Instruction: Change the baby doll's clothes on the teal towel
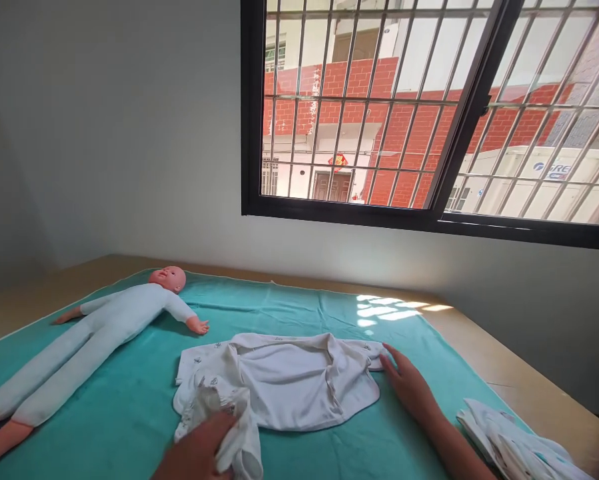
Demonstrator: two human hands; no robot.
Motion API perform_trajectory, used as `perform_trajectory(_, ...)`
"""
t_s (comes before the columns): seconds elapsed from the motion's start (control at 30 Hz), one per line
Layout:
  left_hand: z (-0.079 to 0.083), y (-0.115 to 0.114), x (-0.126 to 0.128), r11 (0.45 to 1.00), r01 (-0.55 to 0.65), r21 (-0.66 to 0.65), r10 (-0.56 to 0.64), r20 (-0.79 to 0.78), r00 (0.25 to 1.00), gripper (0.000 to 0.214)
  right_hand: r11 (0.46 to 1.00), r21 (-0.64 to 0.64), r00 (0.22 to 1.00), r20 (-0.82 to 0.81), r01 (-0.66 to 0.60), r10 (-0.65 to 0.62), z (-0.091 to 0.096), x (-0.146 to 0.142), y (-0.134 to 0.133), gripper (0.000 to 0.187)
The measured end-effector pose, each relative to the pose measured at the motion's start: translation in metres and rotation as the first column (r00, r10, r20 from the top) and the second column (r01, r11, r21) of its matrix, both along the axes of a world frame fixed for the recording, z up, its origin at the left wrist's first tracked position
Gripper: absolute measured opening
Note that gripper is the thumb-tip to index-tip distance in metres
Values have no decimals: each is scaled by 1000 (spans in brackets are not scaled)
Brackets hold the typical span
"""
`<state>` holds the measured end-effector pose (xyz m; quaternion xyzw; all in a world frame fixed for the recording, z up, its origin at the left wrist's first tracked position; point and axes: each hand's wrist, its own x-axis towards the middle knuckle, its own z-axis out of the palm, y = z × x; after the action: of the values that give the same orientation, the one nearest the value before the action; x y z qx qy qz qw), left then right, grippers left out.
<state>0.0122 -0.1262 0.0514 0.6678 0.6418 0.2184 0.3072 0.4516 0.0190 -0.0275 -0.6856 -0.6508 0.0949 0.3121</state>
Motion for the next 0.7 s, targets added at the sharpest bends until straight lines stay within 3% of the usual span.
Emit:
perform_trajectory(0.13, 54, 37, -1, 991, -50, 122, 19, 247, 969, 43, 986, 13, 981, -99, -168, 169, 4, -57, -13, 63)
perform_trajectory(0.23, 73, 72, -20, 983, -73, 171, 21, 288, 957, 37, 960, 38, 955, -100, -278, 281, 5, -81, -23, 60)
perform_trajectory(0.3, 72, 92, -38, 984, -134, 120, 78, 390, 918, 39, 954, 42, 953, -53, -297, 299, 5, -85, -27, 58)
perform_trajectory(0.4, 65, 110, -58, 975, -212, 68, 158, 457, 875, 49, 972, 57, 974, 18, -228, 228, 3, -81, -26, 56)
perform_trajectory(0.53, 67, 114, -54, 959, -257, 120, 162, 513, 843, 58, 998, 49, 996, 82, -38, 34, 2, -75, -21, 51)
perform_trajectory(0.63, 63, 116, -34, 979, -136, 155, 58, 428, 902, 67, 998, 48, 993, 110, -35, 29, 2, -72, -20, 37)
perform_trajectory(0.7, 47, 121, -21, 979, -14, 204, -43, 273, 961, 75, 991, 74, 989, 108, -112, 104, 3, -71, -20, 27)
